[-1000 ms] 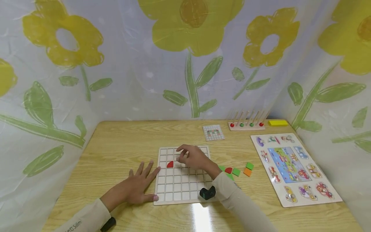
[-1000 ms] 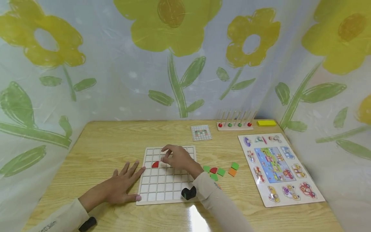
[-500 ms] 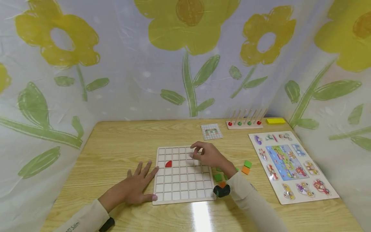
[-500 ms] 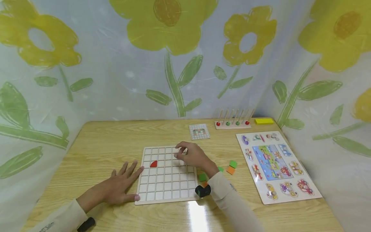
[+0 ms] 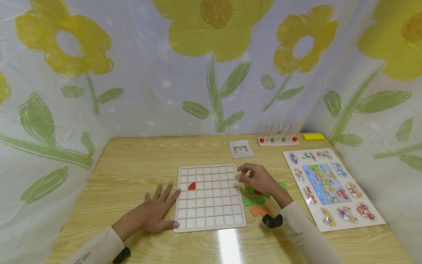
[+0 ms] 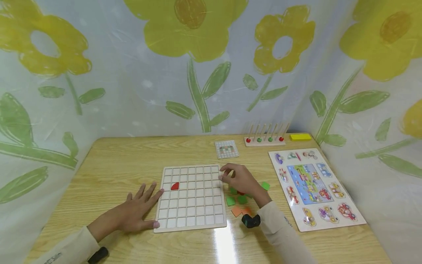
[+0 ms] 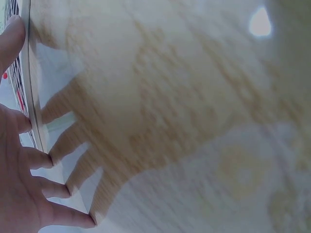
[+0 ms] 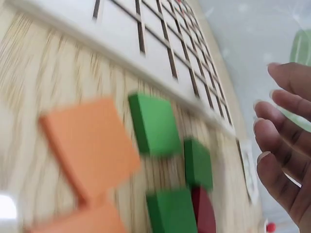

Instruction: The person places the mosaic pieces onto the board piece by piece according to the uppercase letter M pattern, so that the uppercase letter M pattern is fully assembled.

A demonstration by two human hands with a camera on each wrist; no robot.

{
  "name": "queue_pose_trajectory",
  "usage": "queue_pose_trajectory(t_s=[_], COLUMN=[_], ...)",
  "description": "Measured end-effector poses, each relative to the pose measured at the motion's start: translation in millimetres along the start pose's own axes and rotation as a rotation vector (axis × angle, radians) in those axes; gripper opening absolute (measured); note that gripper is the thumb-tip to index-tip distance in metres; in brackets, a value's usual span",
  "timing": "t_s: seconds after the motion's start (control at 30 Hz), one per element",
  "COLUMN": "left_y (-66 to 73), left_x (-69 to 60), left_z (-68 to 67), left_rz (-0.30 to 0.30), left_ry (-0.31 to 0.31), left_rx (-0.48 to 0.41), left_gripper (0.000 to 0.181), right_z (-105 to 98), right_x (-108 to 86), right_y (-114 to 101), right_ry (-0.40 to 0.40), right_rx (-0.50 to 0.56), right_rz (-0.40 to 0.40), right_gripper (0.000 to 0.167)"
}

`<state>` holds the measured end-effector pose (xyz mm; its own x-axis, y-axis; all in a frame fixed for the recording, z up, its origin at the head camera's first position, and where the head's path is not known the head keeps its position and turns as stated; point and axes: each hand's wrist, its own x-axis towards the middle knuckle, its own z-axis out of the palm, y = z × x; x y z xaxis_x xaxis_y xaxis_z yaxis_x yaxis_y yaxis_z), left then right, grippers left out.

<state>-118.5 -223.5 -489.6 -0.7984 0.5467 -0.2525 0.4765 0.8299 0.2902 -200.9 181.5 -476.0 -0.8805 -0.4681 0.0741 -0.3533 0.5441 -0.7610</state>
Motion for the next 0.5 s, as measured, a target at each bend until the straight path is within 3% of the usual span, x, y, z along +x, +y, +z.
queue_pose_trajectory(t_s=[0.37,0.5], left_y=[0.9,1.2], left_x=[-0.5,-1.1], left_z=[-0.8,-1.4], left_rz=[-0.004,-0.001], left_ry=[-0.005,-0.007], left_rx=[-0.014,-0.019], left_gripper=[0.102,0.102], right_z=[-29.0,-34.7], right_x=[-33.6,-46.8], right_y=[28.4,40.4], right_ry=[0.073,0.057], right_rx=[-0.064,-0.079], right_rz=[0.059,0.060], right_gripper=[0.026,0.022])
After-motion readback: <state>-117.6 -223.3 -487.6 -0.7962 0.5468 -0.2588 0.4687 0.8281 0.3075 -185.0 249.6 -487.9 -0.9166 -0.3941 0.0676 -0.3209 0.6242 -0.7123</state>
